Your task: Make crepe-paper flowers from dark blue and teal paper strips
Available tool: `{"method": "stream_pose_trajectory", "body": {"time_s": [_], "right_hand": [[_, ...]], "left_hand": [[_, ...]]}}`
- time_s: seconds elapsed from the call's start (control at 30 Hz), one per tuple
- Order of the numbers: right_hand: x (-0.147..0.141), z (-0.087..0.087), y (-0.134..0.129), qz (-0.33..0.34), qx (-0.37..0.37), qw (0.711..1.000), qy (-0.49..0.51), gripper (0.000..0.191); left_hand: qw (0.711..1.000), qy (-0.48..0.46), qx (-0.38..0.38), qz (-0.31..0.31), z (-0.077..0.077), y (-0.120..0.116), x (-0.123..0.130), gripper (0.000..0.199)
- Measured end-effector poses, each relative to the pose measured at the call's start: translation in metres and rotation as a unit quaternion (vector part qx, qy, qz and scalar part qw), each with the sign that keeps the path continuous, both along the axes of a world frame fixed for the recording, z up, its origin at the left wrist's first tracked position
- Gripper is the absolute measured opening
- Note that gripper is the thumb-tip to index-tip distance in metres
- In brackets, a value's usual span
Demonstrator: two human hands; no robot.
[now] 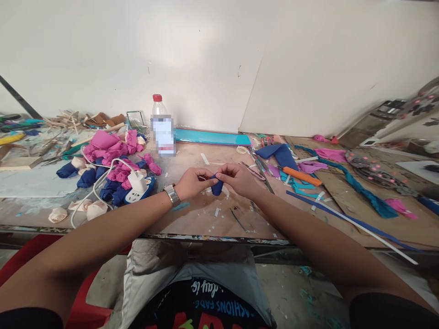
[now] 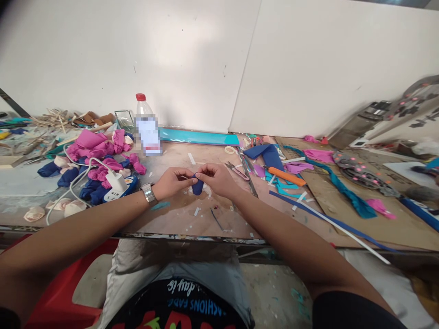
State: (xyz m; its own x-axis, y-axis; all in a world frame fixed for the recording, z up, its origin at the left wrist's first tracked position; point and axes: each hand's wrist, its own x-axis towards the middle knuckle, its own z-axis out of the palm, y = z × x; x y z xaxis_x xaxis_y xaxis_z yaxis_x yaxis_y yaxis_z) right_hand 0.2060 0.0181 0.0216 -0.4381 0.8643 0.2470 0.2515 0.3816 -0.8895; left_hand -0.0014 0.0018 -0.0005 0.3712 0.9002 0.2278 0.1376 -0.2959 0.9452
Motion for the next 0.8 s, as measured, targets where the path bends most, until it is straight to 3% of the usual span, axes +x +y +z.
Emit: {"method": "stream_pose_trajectory", "body": {"time_s": [0.2,0.57,0.8], "right_hand": [[-0.002,0.0,-0.002,0.033,-0.026,0.999,0.019,0.034],[0.0,-0.002,-0.003,0.038,0.017,0.998,-0.037,0.021],[-0.001,-0.001,-0.003,-0.002,0.032,0.999,-0.031,0.022]], "left_hand": [[1.0,-0.008,-0.001,-0.001,-0.001,-0.003,0.002,0.032],[0.998,0.05,0.023,0.03,0.004,-0.003,0.0,0.021],[0.999,0.045,-0.007,0.005,0.009,-0.005,-0.001,0.028]]}}
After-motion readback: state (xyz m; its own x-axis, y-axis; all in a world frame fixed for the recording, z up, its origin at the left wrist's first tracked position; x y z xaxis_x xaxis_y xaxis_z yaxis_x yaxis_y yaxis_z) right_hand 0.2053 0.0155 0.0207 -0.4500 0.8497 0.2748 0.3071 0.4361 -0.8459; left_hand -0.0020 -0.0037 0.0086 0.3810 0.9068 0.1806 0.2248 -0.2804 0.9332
